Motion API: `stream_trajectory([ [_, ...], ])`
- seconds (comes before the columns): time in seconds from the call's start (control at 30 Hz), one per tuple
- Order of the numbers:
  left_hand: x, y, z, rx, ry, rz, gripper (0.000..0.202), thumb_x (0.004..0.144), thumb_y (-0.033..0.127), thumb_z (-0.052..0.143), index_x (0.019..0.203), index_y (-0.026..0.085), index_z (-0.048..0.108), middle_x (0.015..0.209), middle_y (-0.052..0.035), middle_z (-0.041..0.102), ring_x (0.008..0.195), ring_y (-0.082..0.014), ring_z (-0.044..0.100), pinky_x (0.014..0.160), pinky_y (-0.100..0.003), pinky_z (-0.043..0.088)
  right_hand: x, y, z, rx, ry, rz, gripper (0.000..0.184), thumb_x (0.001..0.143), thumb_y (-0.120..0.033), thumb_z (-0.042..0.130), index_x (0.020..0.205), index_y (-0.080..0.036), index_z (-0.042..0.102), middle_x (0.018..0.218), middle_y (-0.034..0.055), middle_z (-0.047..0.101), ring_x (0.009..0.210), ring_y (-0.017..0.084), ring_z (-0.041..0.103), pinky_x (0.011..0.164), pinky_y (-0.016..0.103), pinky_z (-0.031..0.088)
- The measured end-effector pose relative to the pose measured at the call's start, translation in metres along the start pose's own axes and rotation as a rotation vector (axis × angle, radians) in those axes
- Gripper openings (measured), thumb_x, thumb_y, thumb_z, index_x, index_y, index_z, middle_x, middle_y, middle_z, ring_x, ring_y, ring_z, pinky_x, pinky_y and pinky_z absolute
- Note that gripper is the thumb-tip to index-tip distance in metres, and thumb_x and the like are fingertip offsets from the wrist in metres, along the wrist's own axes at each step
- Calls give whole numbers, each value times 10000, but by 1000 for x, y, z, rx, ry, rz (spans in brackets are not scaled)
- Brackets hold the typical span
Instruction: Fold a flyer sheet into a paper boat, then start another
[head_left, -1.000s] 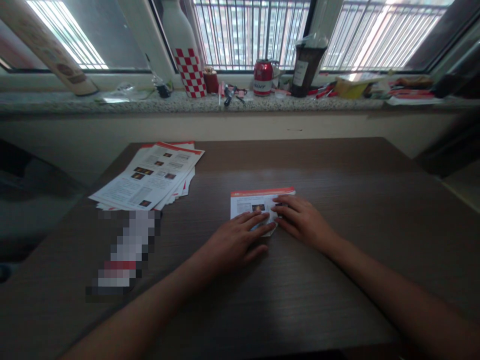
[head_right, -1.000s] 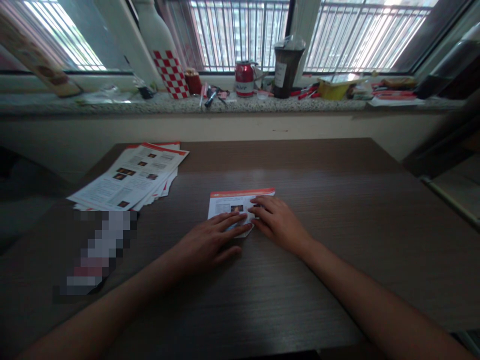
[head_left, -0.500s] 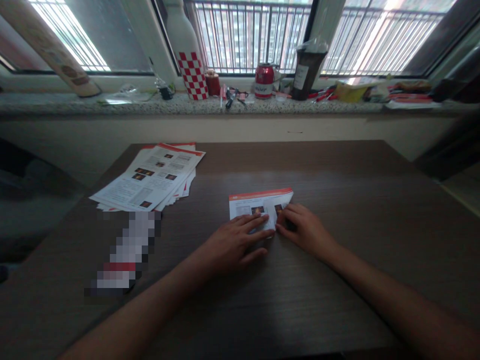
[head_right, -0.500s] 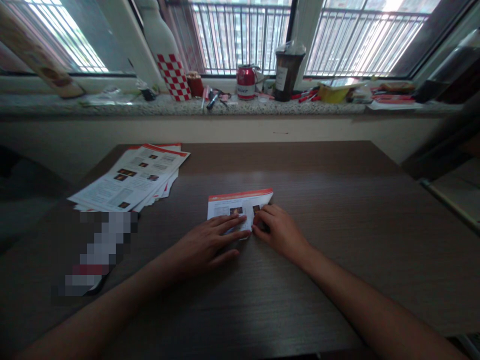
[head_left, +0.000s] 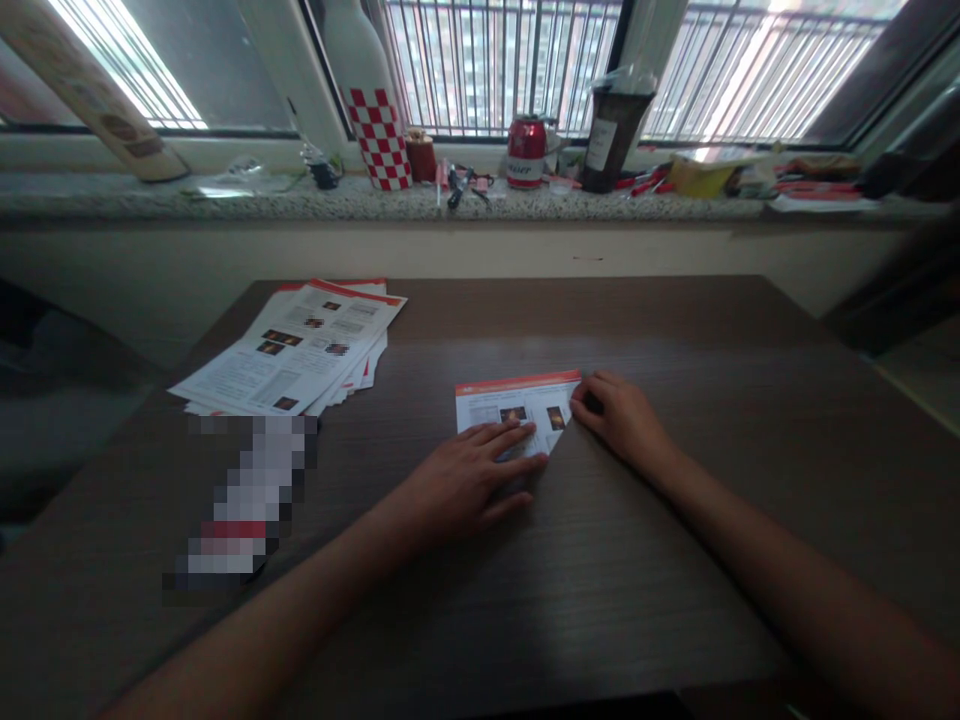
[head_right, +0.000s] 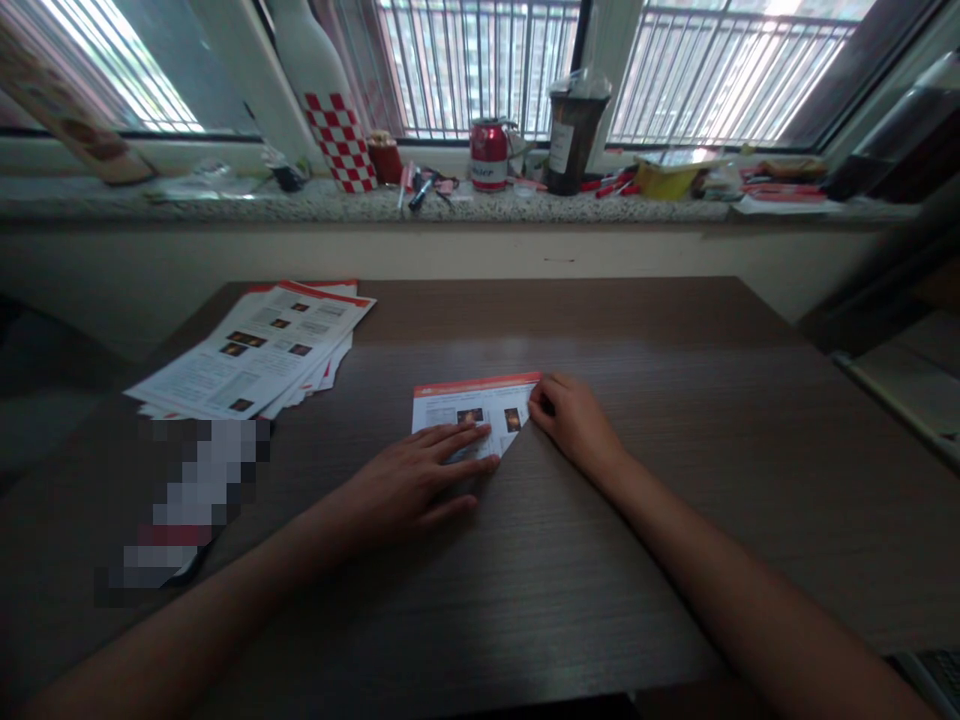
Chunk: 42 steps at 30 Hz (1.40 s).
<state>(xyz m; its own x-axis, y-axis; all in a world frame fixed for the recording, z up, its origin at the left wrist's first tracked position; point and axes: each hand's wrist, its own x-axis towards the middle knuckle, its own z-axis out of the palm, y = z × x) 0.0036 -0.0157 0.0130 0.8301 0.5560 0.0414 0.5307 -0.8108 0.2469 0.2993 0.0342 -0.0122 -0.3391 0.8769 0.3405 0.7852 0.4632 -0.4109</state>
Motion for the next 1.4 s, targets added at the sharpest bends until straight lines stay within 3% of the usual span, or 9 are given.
stream_trajectory([
  [0.17, 0, 1, -1, 1, 7, -2, 527, 1065, 504, 571, 1554, 322, 492, 1708, -79, 343, 1552, -336, 348, 1228, -529, 364, 6, 17, -4, -33, 65, 65, 139, 969, -248, 613, 841, -208, 650, 881, 75, 666, 811, 242, 636, 741, 356, 484],
  [0.33, 1, 1, 1, 15, 16, -6, 508, 1069, 511, 555, 1543, 335, 499, 1698, -67, 364, 1545, -336, 351, 1219, -523, 366, 3, 19, -5, -31, 91, 82, 167, 990, -285, 602, 854, -211, 665, 878, 74, 665, 807, 246, 646, 739, 372, 514],
  [0.47, 0, 3, 2, 50, 30, -49, 504, 1086, 529, 494, 1557, 348, 489, 1659, -81, 420, 1514, -347, 397, 1187, -536, 396, -5, 10, -10, 2, 95, -10, 187, 1027, -312, 588, 1094, -199, 722, 1061, 113, 710, 987, 278, 688, 887, 433, 564],
  [0.6, -1, 7, 5, 85, 58, -74, 523, 1100, 546, 445, 1570, 319, 485, 1616, -108, 467, 1508, -339, 407, 1211, -530, 365, -13, -3, -13, 8, -49, -212, 336, 1059, -346, 556, 1353, -242, 681, 1352, 135, 676, 1245, 308, 644, 1056, 505, 533],
  [0.7, -1, 7, 8, 87, 73, -52, 540, 1102, 544, 440, 1570, 279, 491, 1598, -125, 484, 1530, -325, 376, 1249, -508, 316, -16, -9, -11, -14, -169, -335, 363, 1078, -342, 523, 1405, -264, 659, 1478, 117, 627, 1357, 312, 592, 1131, 546, 486],
  [0.8, 0, 7, 8, 76, 58, -45, 552, 1103, 536, 439, 1575, 254, 484, 1601, -146, 474, 1535, -333, 368, 1229, -503, 353, -16, -10, -7, -29, -224, -373, 375, 1092, -341, 493, 1422, -252, 646, 1504, 105, 619, 1395, 303, 572, 1158, 550, 469],
  [1.07, -1, 10, 1, 26, 46, -54, 509, 1089, 524, 491, 1552, 314, 510, 1623, -138, 439, 1519, -357, 386, 1181, -532, 410, -15, -14, -6, 0, -210, -337, 331, 1081, -307, 523, 1360, -257, 694, 1456, 85, 663, 1356, 285, 612, 1137, 518, 495],
  [1.4, -1, 8, 2, -11, 65, -36, 505, 1071, 513, 536, 1532, 306, 532, 1629, -139, 430, 1500, -370, 410, 1182, -549, 408, -17, -33, 5, 255, -83, -99, 123, 958, -280, 723, 1081, -268, 719, 1336, 70, 710, 1271, 274, 649, 1091, 501, 509],
])
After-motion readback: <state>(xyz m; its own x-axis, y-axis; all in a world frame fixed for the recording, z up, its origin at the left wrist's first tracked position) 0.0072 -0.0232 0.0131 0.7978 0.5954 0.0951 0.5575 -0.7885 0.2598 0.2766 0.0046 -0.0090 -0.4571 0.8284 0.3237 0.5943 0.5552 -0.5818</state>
